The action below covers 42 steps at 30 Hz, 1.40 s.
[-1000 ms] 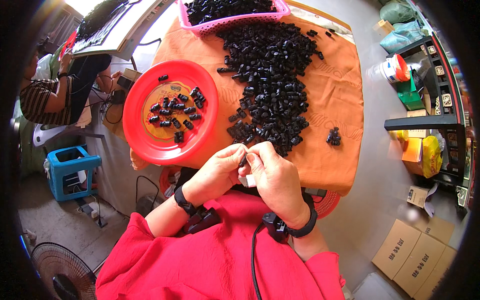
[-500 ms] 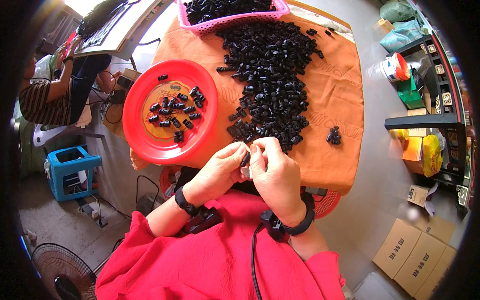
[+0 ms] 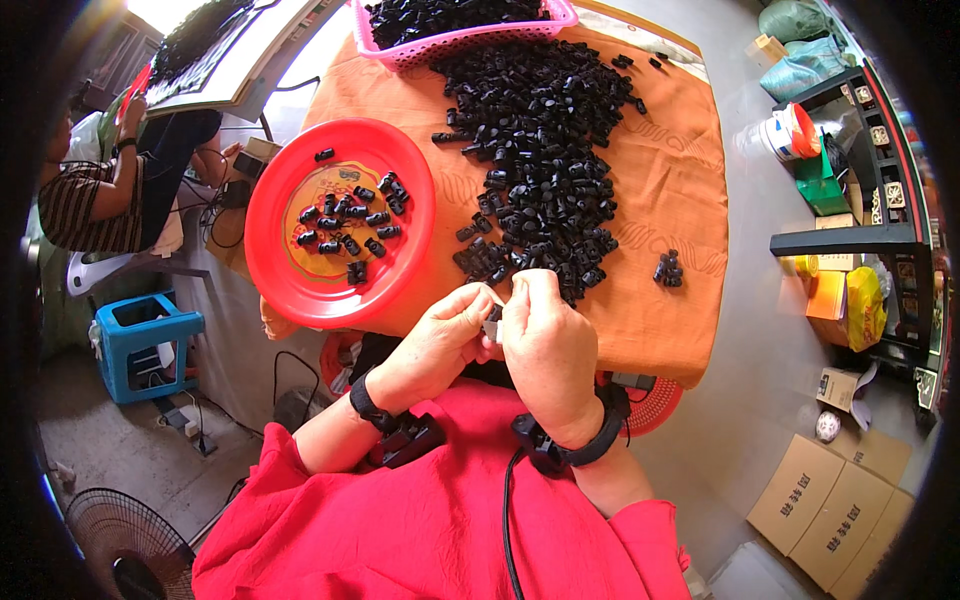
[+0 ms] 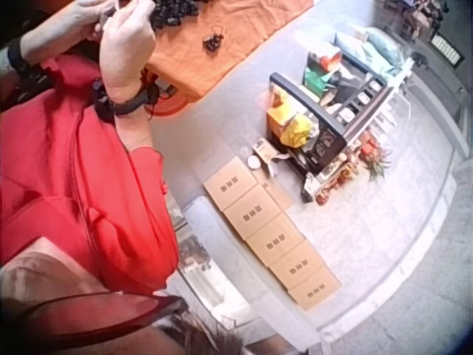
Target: Assembling or sorting small black plastic components at a table.
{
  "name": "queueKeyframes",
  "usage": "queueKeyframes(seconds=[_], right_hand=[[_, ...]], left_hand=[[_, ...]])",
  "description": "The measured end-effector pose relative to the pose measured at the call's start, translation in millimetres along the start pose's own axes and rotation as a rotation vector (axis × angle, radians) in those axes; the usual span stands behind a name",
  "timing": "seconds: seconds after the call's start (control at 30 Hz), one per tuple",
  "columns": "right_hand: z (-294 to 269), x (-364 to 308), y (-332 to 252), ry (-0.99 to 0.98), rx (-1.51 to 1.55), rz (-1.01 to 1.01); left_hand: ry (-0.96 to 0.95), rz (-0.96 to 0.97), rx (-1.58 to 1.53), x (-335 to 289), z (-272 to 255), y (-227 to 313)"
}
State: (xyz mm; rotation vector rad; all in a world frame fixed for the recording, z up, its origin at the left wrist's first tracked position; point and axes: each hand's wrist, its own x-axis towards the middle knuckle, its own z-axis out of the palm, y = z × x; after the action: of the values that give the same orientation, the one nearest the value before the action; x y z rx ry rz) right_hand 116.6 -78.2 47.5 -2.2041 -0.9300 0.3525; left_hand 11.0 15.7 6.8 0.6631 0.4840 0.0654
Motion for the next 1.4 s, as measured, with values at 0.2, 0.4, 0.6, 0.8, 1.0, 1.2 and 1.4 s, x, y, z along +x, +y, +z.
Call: queueKeyframes(seconds=[0.2,0.4,0.6,0.8,1.0,1.2,1.4], right_hand=[[0,1,0,-0.019,-0.019,0.008],[2,1,1,-0.036,-0.007,0.037],[8,1,2,0.019,-0.015,0.038],[10,0,2,0.046,0.009,0.041],[13,-1,3,0.05,0.009,0.045],[16,-2,5,0.073,0.02,0.014],[20,1,17,0.154,0.115,0.071]], left_hand=[[0.027,0.024,0.036,1,-1,-4],[0.09,0.094,0.103,2,1,-9],[0.112,0.079,-0.049,2,0,-15],[0.126,0.092,-0.021,3,-2,-19],[0.191,0.11,0.038,0,2,-16],[0.18,0.079,-0.006,-1,-3,-17],[0.168,0.057,0.009,-6,0,-12]])
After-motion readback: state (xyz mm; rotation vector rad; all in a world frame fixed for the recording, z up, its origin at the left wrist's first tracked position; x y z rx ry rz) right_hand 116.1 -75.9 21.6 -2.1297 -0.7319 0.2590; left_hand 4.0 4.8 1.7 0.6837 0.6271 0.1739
